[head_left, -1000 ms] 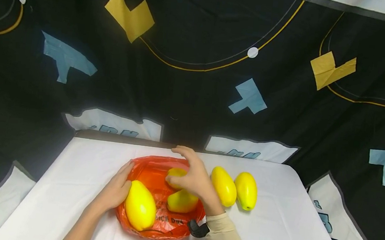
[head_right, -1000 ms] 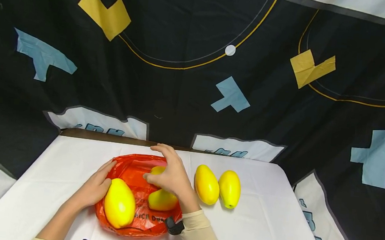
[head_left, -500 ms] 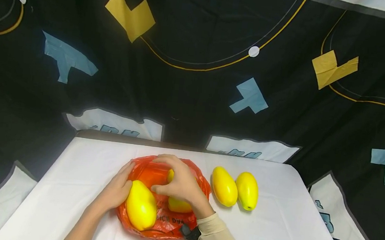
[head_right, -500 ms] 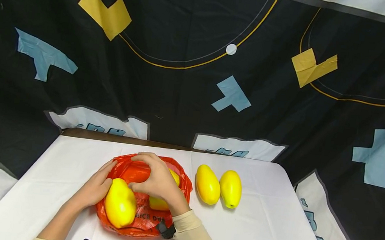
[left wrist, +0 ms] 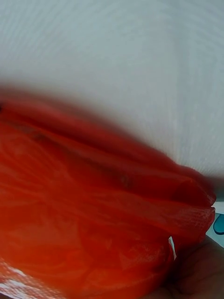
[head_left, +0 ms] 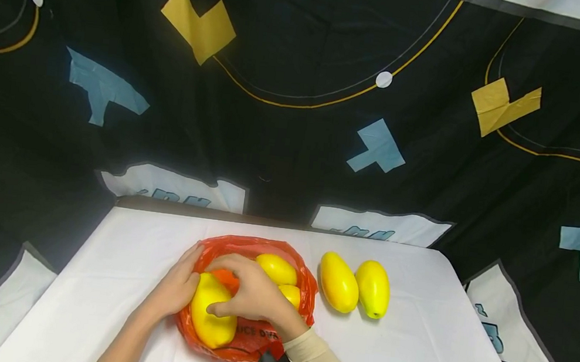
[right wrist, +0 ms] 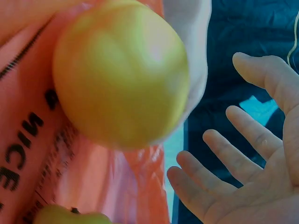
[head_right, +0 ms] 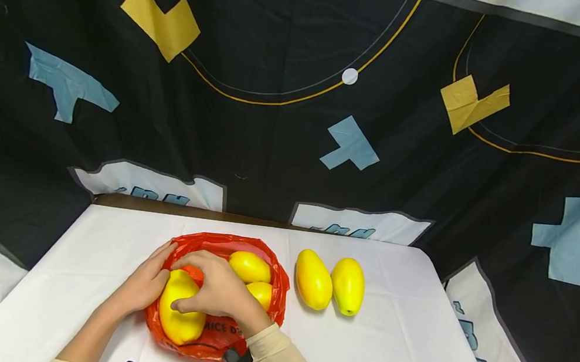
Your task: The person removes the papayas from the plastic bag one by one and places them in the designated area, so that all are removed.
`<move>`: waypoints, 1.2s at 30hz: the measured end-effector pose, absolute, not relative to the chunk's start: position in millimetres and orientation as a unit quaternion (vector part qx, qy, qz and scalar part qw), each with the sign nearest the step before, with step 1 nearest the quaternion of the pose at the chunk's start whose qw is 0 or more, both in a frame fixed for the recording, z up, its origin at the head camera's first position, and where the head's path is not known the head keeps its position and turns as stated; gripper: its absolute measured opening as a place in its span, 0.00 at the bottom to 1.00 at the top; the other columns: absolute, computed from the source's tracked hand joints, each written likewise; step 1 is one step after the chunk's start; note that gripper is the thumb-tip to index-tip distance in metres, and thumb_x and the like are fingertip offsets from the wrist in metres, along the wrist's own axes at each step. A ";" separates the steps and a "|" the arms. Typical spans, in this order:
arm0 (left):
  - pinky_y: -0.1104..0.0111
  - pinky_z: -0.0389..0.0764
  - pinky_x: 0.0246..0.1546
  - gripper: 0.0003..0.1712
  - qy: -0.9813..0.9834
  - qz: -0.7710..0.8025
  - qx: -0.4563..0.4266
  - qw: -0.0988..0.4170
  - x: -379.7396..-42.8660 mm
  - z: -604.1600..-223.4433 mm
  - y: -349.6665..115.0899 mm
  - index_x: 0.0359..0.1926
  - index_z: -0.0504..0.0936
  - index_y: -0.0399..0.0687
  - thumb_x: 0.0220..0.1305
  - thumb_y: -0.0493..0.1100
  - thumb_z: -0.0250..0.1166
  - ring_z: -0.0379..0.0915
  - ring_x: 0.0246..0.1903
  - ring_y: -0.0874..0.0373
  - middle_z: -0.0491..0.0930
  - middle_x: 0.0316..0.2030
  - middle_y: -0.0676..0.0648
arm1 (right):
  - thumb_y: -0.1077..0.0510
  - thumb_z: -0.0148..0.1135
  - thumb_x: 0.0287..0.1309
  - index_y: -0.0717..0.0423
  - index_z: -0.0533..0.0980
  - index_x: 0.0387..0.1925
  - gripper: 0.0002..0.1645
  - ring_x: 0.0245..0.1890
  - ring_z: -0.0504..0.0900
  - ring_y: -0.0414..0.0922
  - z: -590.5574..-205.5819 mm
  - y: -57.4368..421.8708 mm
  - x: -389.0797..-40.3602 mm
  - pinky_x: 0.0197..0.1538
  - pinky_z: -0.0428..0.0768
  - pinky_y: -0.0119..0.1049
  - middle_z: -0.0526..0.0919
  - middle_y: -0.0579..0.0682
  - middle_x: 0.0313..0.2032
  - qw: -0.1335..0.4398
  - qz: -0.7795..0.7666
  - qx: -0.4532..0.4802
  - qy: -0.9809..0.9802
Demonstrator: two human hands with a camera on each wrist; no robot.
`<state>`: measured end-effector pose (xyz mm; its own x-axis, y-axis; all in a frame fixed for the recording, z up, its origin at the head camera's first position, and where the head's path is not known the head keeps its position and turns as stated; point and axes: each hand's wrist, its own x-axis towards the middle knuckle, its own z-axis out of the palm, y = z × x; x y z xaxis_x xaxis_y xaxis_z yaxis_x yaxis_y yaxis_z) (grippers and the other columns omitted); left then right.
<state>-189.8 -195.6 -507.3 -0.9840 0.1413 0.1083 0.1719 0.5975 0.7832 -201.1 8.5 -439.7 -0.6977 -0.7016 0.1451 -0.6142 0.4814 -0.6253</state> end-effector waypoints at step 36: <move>0.42 0.50 0.68 0.35 -0.897 -0.435 -0.080 0.013 -188.7 -506.8 -195.5 0.75 0.50 0.34 0.69 0.33 0.47 0.43 0.72 0.38 0.46 0.75 0.36 | 0.51 0.80 0.37 0.28 0.75 0.53 0.37 0.51 0.71 0.35 -462.7 8.2 -196.0 0.55 0.76 0.38 0.74 0.29 0.55 0.160 -0.297 -0.327 0.883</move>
<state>-188.7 -195.5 -506.8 -0.9868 0.1330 0.0924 0.1549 0.6084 0.7784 -196.0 8.2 -462.7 -0.7351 -0.6721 -0.0890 -0.4812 0.6097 -0.6298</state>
